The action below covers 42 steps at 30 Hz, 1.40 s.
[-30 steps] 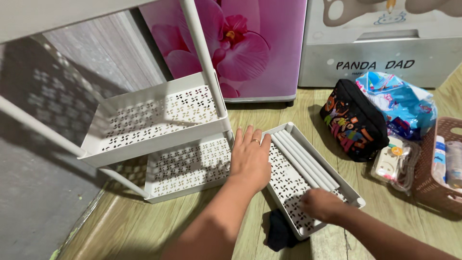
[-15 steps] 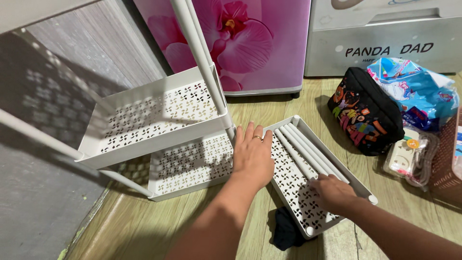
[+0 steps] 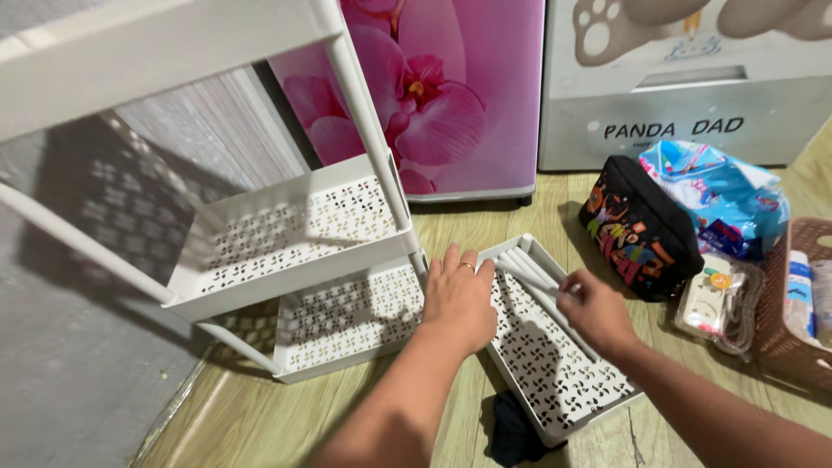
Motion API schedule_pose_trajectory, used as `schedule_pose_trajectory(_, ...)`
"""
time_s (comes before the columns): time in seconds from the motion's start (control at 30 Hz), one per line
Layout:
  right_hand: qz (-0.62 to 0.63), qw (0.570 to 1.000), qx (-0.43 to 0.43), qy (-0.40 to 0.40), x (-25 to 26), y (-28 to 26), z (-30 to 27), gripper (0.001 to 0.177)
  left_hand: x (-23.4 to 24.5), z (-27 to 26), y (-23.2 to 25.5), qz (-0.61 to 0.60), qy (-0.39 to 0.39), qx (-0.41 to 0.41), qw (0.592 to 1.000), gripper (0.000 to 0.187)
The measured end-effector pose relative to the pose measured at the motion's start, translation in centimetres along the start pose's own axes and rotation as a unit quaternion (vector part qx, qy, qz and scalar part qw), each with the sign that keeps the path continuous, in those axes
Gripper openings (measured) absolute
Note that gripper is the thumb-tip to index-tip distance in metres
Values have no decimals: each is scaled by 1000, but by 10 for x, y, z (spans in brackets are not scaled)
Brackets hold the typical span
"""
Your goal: The person assembles a white plastic shelving unit by inserting vertical poles into the corners of perforated trays and stacking additional trays on top. They handle the trays and poles by hand, aligning and securing each component to build a three-tiered structure.
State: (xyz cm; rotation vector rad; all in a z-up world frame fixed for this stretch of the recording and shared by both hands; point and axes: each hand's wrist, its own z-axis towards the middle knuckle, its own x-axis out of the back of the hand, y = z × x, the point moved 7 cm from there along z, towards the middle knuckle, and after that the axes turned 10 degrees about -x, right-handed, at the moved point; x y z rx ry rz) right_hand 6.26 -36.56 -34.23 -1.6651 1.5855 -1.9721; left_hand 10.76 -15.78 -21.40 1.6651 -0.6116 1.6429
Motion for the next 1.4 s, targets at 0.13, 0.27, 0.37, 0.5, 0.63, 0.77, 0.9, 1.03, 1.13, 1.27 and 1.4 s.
schedule_pose_trajectory(0.13,291,955,-50,5,30,-24,16,15,18,-7,5,-78,-31,55,995,57)
schedule_pose_trajectory(0.27,417,907,10,-55,73,-87,6,21,47,-14,19,-192,-15,81,978,60)
schedule_pose_trajectory(0.37,351,931,80,-56,117,-149,-16,27,72,-19,41,-184,-10,60,981,67)
schedule_pose_trajectory(0.5,357,914,160,-103,149,-210,-56,28,97,-20,64,-158,-14,63,985,42)
schedule_pose_trajectory(0.63,337,921,150,-128,165,-228,-86,24,122,-23,70,-158,27,87,983,39)
schedule_pose_trajectory(0.77,261,940,95,-200,152,-231,-108,21,162,-25,70,-142,80,77,984,35)
schedule_pose_trajectory(0.9,347,894,76,-273,147,-238,-114,19,202,-38,67,-126,104,40,986,34)
schedule_pose_trajectory(1.03,449,858,22,-248,159,-247,-95,16,254,-53,51,-114,202,32,972,42)
schedule_pose_trajectory(1.13,552,798,-27,-240,171,-261,-83,21,297,-69,27,-44,282,44,957,42)
schedule_pose_trajectory(1.27,648,722,-63,-236,186,-283,-80,12,332,-79,-10,50,296,88,950,43)
schedule_pose_trajectory(1.4,663,702,-61,-253,196,-308,-90,9,337,-80,-47,144,262,139,944,58)
